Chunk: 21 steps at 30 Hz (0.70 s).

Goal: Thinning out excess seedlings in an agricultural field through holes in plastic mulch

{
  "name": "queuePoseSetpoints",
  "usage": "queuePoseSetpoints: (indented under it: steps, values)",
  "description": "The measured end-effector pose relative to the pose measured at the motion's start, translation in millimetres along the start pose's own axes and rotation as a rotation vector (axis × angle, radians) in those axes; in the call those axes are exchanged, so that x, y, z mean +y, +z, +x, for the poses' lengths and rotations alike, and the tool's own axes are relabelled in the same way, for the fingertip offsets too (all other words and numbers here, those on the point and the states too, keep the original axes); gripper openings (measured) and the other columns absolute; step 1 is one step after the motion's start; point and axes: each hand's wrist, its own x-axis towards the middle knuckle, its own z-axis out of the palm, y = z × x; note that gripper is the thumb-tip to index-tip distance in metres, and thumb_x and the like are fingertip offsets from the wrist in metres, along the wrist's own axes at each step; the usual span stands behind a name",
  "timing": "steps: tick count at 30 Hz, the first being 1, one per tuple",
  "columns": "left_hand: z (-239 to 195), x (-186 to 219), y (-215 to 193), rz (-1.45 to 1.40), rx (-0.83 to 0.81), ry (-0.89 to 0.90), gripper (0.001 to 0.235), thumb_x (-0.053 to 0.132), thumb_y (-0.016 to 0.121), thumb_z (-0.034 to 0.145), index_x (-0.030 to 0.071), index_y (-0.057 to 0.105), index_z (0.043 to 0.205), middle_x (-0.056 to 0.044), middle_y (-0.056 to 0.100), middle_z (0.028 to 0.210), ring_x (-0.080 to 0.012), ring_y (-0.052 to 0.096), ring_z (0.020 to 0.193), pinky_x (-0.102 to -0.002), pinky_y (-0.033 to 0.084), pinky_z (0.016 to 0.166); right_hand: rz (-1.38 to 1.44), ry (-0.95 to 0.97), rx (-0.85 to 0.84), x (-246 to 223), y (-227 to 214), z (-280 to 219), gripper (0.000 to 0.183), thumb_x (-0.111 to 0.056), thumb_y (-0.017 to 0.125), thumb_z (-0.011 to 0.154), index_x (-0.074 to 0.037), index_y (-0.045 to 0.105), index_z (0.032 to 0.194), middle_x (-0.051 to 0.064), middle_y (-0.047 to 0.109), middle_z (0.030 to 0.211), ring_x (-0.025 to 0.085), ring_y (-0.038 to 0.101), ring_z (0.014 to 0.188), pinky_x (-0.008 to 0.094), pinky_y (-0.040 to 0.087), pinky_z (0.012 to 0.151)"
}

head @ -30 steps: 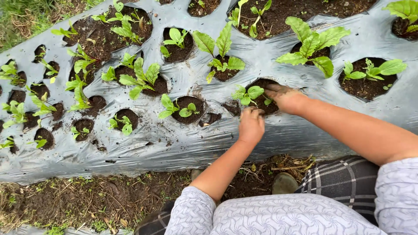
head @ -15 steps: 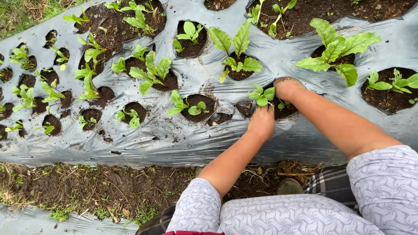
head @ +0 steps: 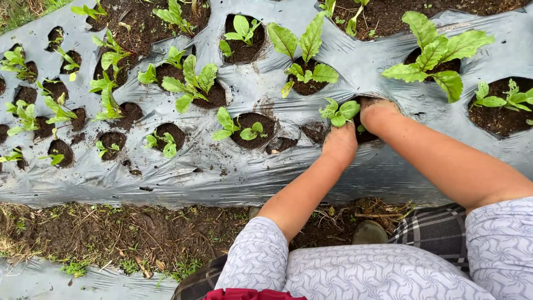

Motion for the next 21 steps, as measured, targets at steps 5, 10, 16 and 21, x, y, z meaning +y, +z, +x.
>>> queuePoseSetpoints:
  steps: [5,10,16,21]
  values:
    - [5.4,-3.9,-3.4,-0.072,-0.089,0.001,0.026,0.006,0.053,0.09,0.0,0.061,0.114,-0.021,0.06,0.098,-0.0453,0.068,0.083,-0.056,0.063,0.063,-0.072,0.027,0.012,2.3,4.5,0.0,0.042,-0.012,0.042,0.101,0.002,0.066,0.131,0.02,0.078,0.11,0.039,0.074,0.109,0.053,0.058,0.092]
    - [13.9,-7.9,5.8,-0.21,-0.454,-0.169,0.067,0.01,0.067,0.084,0.005,0.046,0.147,-0.022,0.048,0.133,-0.0478,0.065,0.11,-0.062,0.062,0.087,-0.024,0.032,-0.082,16.1,20.8,-16.9,0.044,-0.017,0.042,0.099,0.005,0.059,0.134,0.028,0.076,0.111,0.044,0.073,0.111,0.056,0.057,0.092]
    - [15.0,-9.3,48.0,-0.565,-0.31,-0.237,0.051,0.005,0.056,0.085,-0.006,0.055,0.135,-0.031,0.057,0.111,-0.0543,0.068,0.101,-0.057,0.061,0.08,0.116,0.008,-0.14,-3.8,-49.7,-49.0,0.052,-0.013,0.042,0.095,-0.004,0.046,0.146,0.029,0.068,0.124,0.048,0.069,0.117,0.058,0.055,0.097]
    - [32.5,-4.3,-21.7,-0.601,-0.51,-0.285,0.05,0.022,0.056,0.089,-0.008,0.058,0.13,-0.035,0.065,0.113,-0.0513,0.067,0.112,-0.058,0.057,0.095,0.175,-0.004,-0.176,3.3,-46.4,-40.9,0.056,-0.015,0.051,0.092,-0.008,0.051,0.147,0.027,0.067,0.128,0.046,0.068,0.12,0.058,0.053,0.101]
